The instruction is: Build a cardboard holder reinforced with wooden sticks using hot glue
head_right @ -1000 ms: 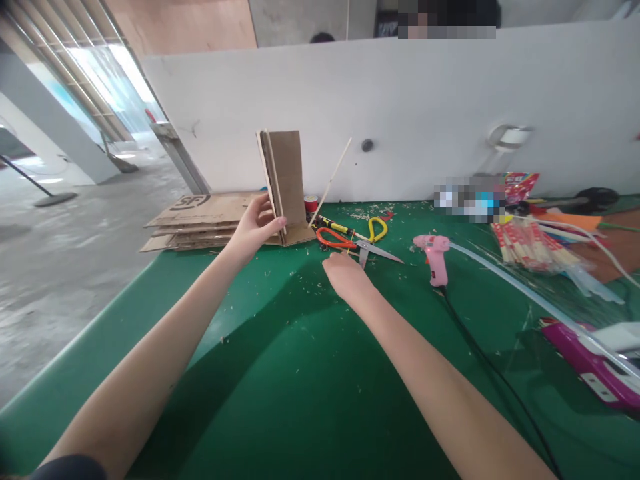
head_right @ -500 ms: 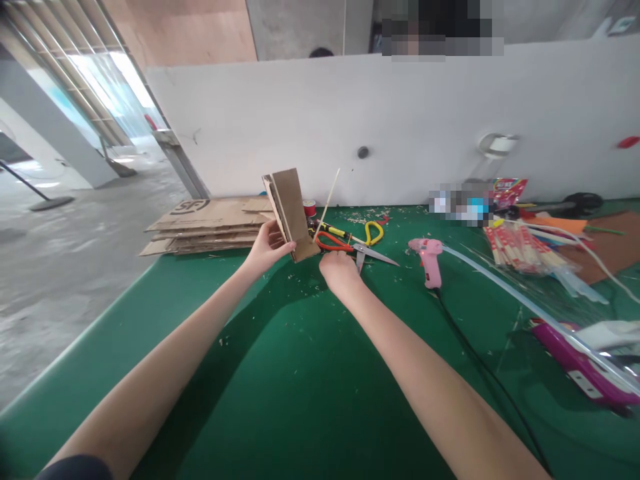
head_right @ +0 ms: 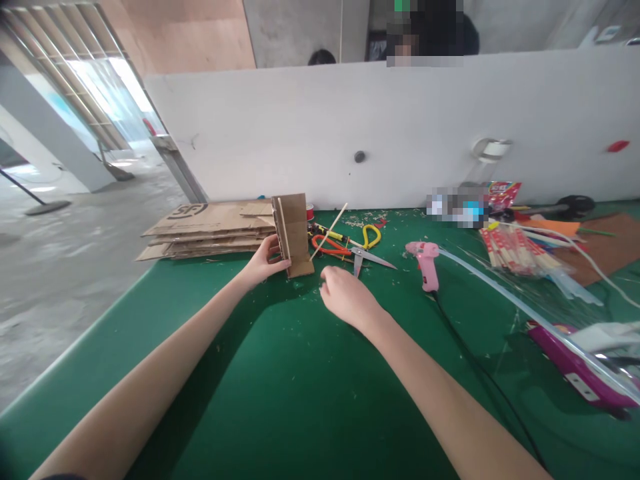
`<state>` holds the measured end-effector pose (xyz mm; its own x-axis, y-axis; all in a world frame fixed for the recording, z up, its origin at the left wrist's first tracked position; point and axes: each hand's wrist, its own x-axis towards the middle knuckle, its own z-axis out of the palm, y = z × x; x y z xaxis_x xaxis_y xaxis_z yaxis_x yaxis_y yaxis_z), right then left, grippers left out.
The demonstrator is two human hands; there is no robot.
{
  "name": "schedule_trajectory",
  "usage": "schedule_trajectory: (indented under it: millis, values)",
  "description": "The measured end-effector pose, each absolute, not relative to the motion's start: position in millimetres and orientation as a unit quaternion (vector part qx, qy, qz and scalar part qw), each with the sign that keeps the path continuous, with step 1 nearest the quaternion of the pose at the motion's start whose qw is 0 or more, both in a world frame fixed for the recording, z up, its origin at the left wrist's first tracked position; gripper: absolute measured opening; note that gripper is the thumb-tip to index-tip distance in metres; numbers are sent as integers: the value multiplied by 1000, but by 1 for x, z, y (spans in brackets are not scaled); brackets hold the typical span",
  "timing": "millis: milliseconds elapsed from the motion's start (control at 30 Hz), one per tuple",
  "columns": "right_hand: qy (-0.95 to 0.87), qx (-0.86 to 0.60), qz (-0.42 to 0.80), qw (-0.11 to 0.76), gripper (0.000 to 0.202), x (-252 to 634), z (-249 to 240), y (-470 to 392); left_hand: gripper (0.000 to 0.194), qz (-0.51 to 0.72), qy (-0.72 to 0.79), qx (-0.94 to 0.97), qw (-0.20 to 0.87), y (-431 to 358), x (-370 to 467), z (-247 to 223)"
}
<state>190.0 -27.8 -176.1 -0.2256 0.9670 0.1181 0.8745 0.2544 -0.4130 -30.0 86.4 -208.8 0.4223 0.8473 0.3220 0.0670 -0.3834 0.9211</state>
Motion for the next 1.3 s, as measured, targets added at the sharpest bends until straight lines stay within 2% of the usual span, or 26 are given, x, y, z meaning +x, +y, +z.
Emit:
schedule_trajectory:
  millis: [133,267,400,600,700,767,867,967,1133,1300]
  values:
    - [-651,-643,275,296,50,191,-175,5,71,425,312,712,463,83,-35,-207]
    - [-666,-618,262,326,37,184,-176,39,73,415,300,707,488,81,-38,-207]
    - [-708,-599,214,306,16,173,-173,56,73,399,289,712,501,82,-38,-208]
    - [-743,-588,168,273,17,168,-169,60,81,370,297,744,471,83,-39,-200]
    - [-748,-585,156,270,18,169,-170,59,85,439,318,746,386,74,-39,-178]
    - [-751,-585,152,268,19,170,-171,58,78,489,307,765,286,63,-36,-155]
    - [-755,-582,150,263,18,170,-171,57,72,476,259,832,123,48,-22,-117]
    - [-761,-575,149,259,18,169,-170,58,67,408,290,865,-19,40,-2,-91]
    - [-772,-564,142,256,21,172,-167,56,42,300,347,883,-102,41,17,-83]
    - [-785,-553,140,243,16,178,-168,53,38,299,348,882,-109,42,14,-86]
